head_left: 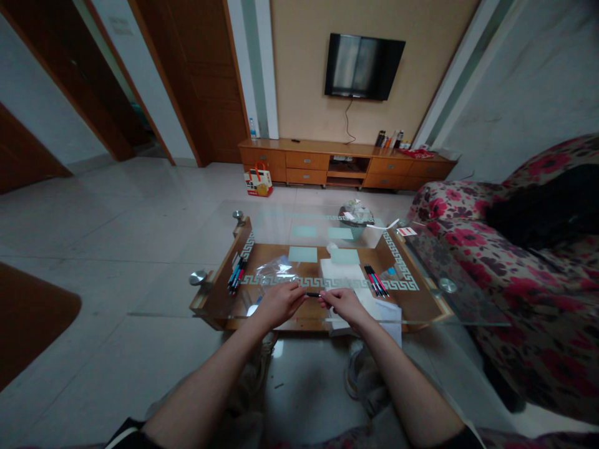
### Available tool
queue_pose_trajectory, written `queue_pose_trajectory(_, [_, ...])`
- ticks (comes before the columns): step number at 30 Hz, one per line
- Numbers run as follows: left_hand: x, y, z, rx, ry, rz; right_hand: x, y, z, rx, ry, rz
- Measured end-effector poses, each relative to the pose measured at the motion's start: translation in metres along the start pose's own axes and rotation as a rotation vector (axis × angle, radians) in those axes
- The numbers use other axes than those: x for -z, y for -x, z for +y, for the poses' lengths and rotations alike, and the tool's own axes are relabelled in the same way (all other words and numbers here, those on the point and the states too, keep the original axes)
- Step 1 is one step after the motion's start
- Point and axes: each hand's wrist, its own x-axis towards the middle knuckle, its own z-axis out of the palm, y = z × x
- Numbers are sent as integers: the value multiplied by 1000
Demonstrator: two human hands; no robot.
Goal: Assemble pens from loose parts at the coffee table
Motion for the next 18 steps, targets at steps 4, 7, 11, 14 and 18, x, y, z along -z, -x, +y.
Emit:
queue_pose_trajectory(4, [0, 0, -1, -6, -7, -8, 0, 0, 1, 58, 22, 5])
queue_pose_trajectory(7, [0, 0, 0, -10, -1, -5, 1, 0, 1, 96, 37, 1])
queue_pose_trajectory(11, [3, 0, 1, -11, -6, -12, 3, -2, 5, 106, 47, -9])
queue_pose_trajectory(14, [5, -1, 2, -13, -14, -27, 4, -3, 7, 126, 60, -19])
queue_pose_trajectory(18, [5, -1, 2, -13, -10, -32, 5, -2, 5, 148, 89, -19])
